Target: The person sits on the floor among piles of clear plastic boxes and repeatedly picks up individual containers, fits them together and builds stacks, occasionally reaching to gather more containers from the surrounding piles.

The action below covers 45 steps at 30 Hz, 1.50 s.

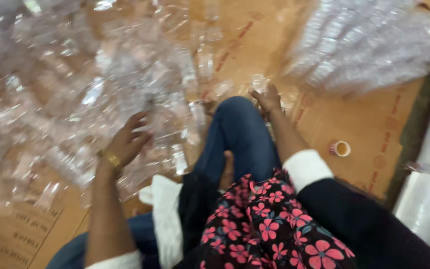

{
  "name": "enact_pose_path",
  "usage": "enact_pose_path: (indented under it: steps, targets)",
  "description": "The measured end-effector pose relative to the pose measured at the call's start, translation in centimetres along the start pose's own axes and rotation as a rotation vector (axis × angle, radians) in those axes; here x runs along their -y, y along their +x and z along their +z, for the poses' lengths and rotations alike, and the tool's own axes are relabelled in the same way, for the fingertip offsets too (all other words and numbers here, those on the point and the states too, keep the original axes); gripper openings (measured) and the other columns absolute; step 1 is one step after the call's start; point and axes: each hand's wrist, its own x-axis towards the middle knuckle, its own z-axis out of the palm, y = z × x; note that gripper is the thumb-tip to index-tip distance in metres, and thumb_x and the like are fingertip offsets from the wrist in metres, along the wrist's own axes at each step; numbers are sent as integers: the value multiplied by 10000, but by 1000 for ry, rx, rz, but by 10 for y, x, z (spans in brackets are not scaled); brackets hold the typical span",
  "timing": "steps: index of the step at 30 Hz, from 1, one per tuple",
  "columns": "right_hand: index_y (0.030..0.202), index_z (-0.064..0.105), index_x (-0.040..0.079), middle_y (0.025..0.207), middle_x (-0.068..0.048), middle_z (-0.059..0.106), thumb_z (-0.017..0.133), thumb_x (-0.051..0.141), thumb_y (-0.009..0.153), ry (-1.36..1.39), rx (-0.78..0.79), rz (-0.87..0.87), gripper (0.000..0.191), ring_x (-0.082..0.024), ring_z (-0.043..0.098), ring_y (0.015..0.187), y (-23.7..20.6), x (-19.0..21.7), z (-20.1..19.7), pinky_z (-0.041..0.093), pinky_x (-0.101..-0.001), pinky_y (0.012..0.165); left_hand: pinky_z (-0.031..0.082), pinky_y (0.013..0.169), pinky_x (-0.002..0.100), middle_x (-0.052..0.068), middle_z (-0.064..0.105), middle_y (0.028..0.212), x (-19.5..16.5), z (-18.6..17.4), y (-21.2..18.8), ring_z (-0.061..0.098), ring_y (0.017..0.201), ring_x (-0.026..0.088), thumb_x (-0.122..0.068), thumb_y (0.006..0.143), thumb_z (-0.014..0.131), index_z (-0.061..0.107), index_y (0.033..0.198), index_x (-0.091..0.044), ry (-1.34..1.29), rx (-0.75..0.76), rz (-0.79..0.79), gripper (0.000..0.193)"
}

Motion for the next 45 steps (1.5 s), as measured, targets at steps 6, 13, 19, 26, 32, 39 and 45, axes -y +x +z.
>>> enact_pose_path:
  steps: [6, 13, 19, 26, 32, 39, 45]
  targets:
    - [1564, 378, 223, 1464, -169, 533, 818, 259, 653, -97, 736, -159, 1012, -380, 634, 1253, -15, 110, 54, 544, -489, 1003, 580, 907, 390, 200, 596, 1386, 4, -9, 20, 729, 1072, 321, -305, 938, 713, 475, 1474, -152, 70, -248, 148, 607]
    - [1611, 239, 101, 1618, -215, 339, 873, 338, 695, -922, 347, -634, 1139, -355, 349, 1482, -41, 124, 89, 312, -408, 1194, 612, 823, 329, 152, 619, 1309, 15, -19, 28, 686, 1097, 251, -116, 936, 664, 568, 1384, -94, -197, -665, 425, 459]
    - [1635, 194, 104, 1547, -228, 426, 749, 307, 799, -495, 545, -745, 1024, -347, 404, 1451, -37, 116, 98, 311, -408, 1184, 597, 808, 361, 131, 642, 1184, 35, -31, 28, 681, 1025, 252, -149, 933, 679, 644, 1282, -119, -104, -714, 292, 352]
    - [1223, 701, 96, 1242, -136, 723, 580, 130, 1032, -43, -41, -866, 228, -290, 701, 1169, -82, 78, 138, 553, -382, 1044, 450, 986, 554, 221, 442, 1412, 7, 19, 33, 455, 1272, 452, -298, 766, 859, 470, 1451, -204, 274, -714, -36, 793]
    - [1158, 685, 39, 1214, -218, 622, 591, -86, 767, -129, 152, -1418, 421, -418, 641, 1054, -131, 57, 134, 523, -447, 909, 469, 951, 633, 201, 377, 1542, 11, 50, 29, 502, 1289, 446, -298, 702, 886, 412, 1504, -245, 659, -785, -21, 933]
    - [1085, 691, 64, 1075, -104, 647, 707, 10, 962, 120, 176, -1102, 135, -247, 711, 929, -113, 46, 124, 628, -308, 747, 581, 904, 374, 146, 499, 1355, 45, 12, -30, 636, 1140, 279, -126, 859, 820, 389, 1512, -189, 5, -820, 301, 785]
    - [1094, 675, 59, 963, -17, 695, 699, 30, 949, 490, 469, -579, 150, -104, 674, 805, -96, 31, 121, 609, -268, 690, 537, 916, 317, 89, 670, 1287, 64, 38, -82, 646, 1115, 167, -240, 981, 778, 538, 1486, -85, -472, -607, 300, 581]
